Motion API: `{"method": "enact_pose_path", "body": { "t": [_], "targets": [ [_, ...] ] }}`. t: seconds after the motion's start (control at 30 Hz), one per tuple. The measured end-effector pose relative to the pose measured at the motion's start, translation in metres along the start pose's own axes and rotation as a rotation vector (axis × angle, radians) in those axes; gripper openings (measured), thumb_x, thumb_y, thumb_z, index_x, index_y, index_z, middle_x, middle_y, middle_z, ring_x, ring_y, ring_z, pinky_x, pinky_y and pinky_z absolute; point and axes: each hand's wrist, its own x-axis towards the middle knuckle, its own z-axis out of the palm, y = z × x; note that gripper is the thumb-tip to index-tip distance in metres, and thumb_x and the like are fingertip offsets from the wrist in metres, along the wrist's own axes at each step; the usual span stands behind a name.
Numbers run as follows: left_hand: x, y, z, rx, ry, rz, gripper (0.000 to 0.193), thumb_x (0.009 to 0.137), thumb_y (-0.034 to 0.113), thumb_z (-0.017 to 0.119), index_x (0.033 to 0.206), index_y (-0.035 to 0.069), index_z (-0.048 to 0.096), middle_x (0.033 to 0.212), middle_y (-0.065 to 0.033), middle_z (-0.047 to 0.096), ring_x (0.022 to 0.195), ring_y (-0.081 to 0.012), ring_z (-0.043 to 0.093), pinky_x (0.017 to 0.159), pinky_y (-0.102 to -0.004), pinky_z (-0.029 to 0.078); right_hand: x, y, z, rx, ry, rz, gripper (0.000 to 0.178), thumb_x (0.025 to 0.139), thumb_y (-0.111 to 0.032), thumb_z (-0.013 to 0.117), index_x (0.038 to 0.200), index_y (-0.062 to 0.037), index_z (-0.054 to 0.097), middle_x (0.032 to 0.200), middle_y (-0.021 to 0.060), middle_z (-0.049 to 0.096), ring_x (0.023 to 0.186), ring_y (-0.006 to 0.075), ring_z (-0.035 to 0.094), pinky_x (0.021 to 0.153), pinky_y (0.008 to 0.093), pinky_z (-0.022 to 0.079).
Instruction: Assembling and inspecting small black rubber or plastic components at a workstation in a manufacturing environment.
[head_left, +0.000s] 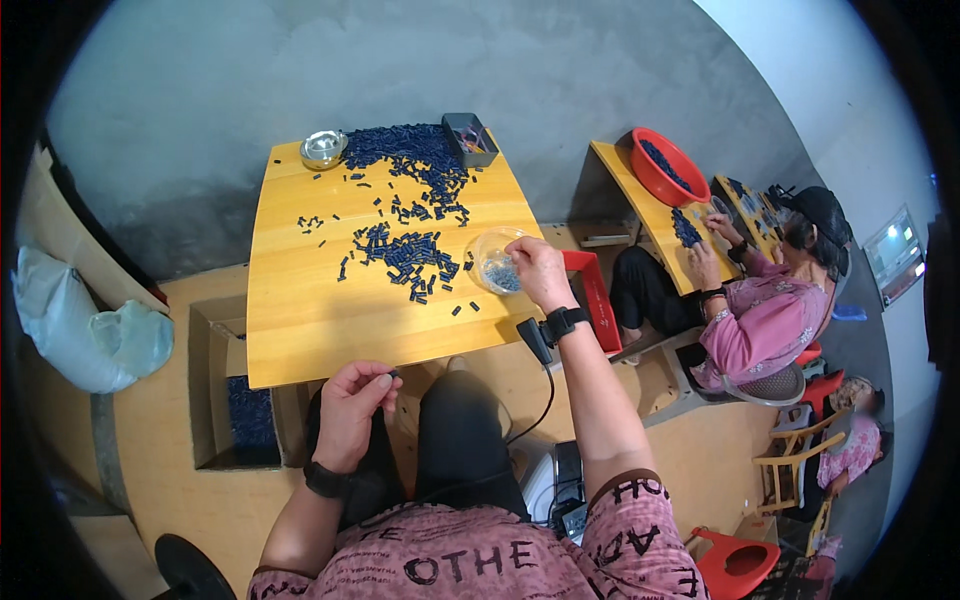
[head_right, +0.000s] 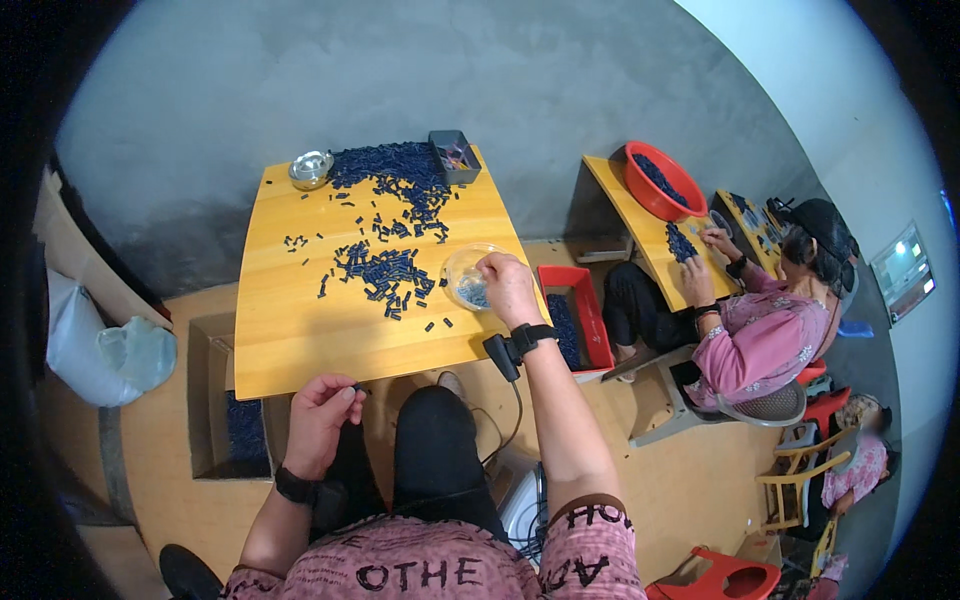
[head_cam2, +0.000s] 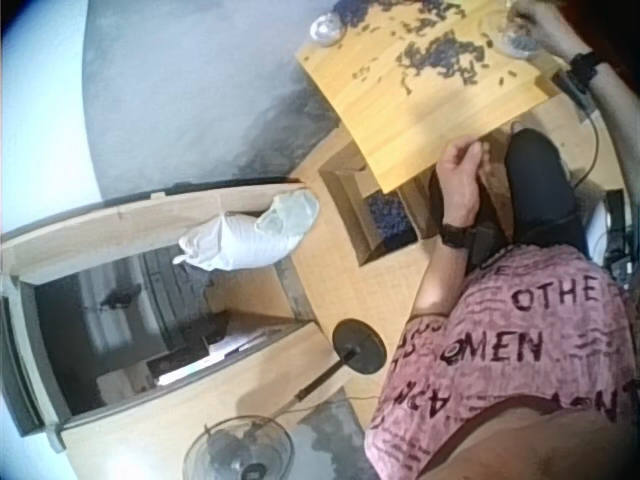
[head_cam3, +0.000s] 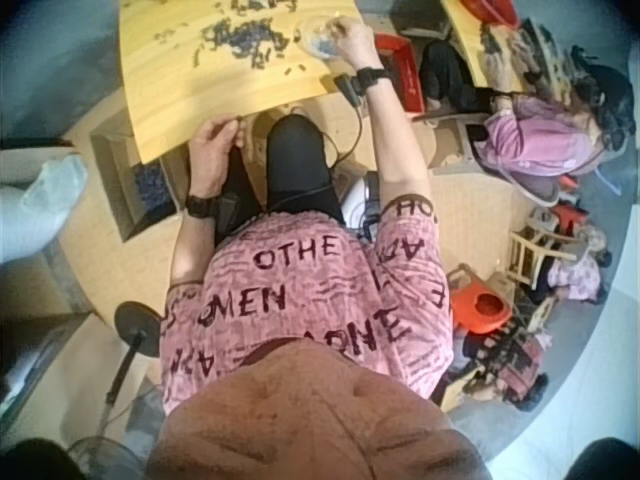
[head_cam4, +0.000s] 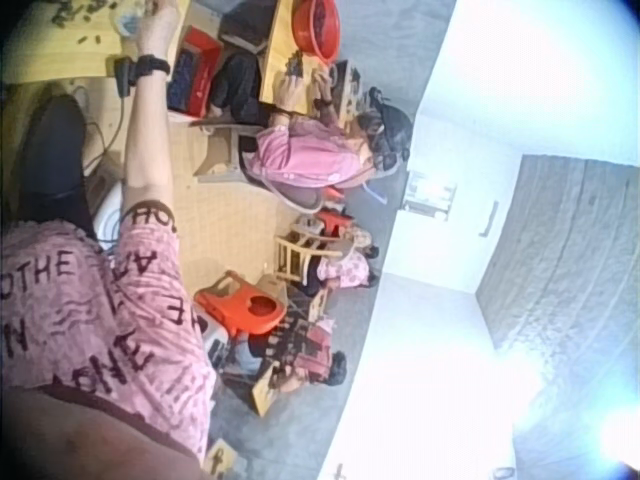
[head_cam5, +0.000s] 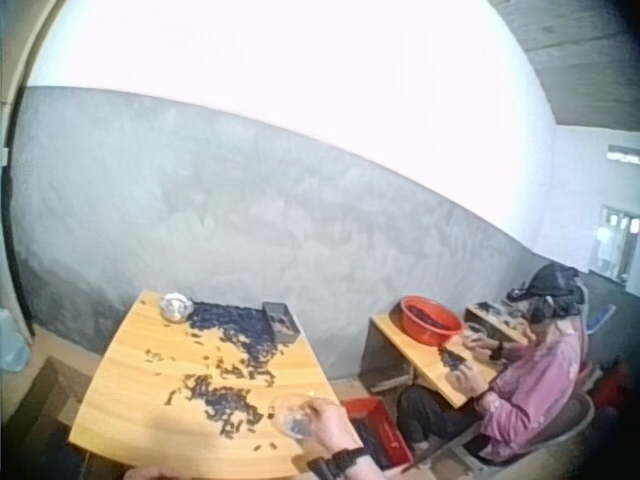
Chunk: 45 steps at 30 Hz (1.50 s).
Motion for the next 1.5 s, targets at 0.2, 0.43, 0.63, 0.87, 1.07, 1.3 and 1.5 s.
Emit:
{"method": "enact_pose_path", "body": {
  "t": [0.2, 0.43, 0.63, 0.87, 1.07, 1.3, 1.5],
  "targets": [
    [-0.016, 0.012, 0.010, -0.212, -0.126, 0.030, 0.014, 0.091, 0.001, 0.063, 0.105, 0.002, 0.064, 0.093, -0.0110, 0.069, 0.077, -0.0148, 0.064, 0.068, -0.0280, 0.052, -0.032, -0.066, -0.037, 0.975, -0.140, 0.474, 0.011, 0.092, 0.000, 0.061, 0.102, 0.0029, 0.064, 0.088, 0.0080, 0.068, 0.073, 0.0118, 0.063, 0.062, 0.0248, 0.051],
    [-0.028, 0.030, 0.029, -0.207, -0.231, 0.095, 0.015, 0.091, -0.002, 0.061, 0.105, 0.002, 0.065, 0.095, -0.0110, 0.069, 0.077, -0.0141, 0.063, 0.068, -0.0268, 0.052, -0.091, -0.145, -0.050, 1.338, -0.264, 0.463, 0.015, 0.093, -0.002, 0.060, 0.107, 0.0022, 0.063, 0.095, 0.0139, 0.069, 0.078, 0.0184, 0.067, 0.068, 0.0316, 0.057],
    [-0.038, 0.033, 0.041, -0.230, -0.233, 0.112, 0.015, 0.091, -0.003, 0.058, 0.105, 0.001, 0.064, 0.093, -0.0116, 0.069, 0.073, -0.0148, 0.062, 0.066, -0.0262, 0.050, -0.111, -0.170, -0.050, 1.505, -0.302, 0.414, 0.014, 0.092, 0.000, 0.062, 0.105, 0.0012, 0.063, 0.098, 0.0165, 0.069, 0.082, 0.0190, 0.067, 0.068, 0.0302, 0.055],
    [-0.049, 0.034, 0.041, -0.226, -0.234, 0.088, 0.014, 0.091, -0.003, 0.058, 0.104, 0.001, 0.064, 0.090, -0.0108, 0.068, 0.071, -0.0152, 0.061, 0.066, -0.0262, 0.050, -0.124, -0.186, -0.043, 1.512, -0.259, 0.367, 0.014, 0.084, 0.007, 0.068, 0.096, 0.0003, 0.068, 0.100, 0.0108, 0.065, 0.084, 0.0140, 0.061, 0.071, 0.0241, 0.049],
    [-0.052, 0.031, 0.040, -0.218, -0.264, 0.119, 0.013, 0.091, -0.003, 0.059, 0.103, 0.001, 0.064, 0.089, -0.0100, 0.068, 0.072, -0.0147, 0.061, 0.067, -0.0261, 0.050, -0.127, -0.193, -0.042, 1.472, -0.217, 0.354, 0.015, 0.082, 0.008, 0.069, 0.096, 0.0007, 0.069, 0.098, 0.0084, 0.063, 0.082, 0.0126, 0.060, 0.071, 0.0231, 0.048],
    [-0.056, 0.033, 0.045, -0.069, -0.215, 0.188, 0.016, 0.089, -0.004, 0.062, 0.105, 0.000, 0.063, 0.091, -0.0076, 0.067, 0.078, -0.0113, 0.062, 0.070, -0.0241, 0.051, -0.131, -0.194, -0.041, 1.399, -0.195, 0.372, 0.015, 0.083, 0.008, 0.069, 0.096, 0.0015, 0.069, 0.098, 0.0083, 0.064, 0.084, 0.0126, 0.061, 0.073, 0.0232, 0.049],
    [-0.057, 0.031, 0.043, 0.065, -0.184, 0.168, 0.024, 0.091, 0.000, 0.060, 0.116, -0.001, 0.062, 0.095, -0.0074, 0.067, 0.081, -0.0101, 0.062, 0.072, -0.0236, 0.052, -0.131, -0.203, -0.036, 1.219, -0.094, 0.371, 0.016, 0.083, 0.010, 0.068, 0.097, 0.0020, 0.069, 0.098, 0.0082, 0.064, 0.084, 0.0131, 0.063, 0.076, 0.0231, 0.051]
  ]
}}
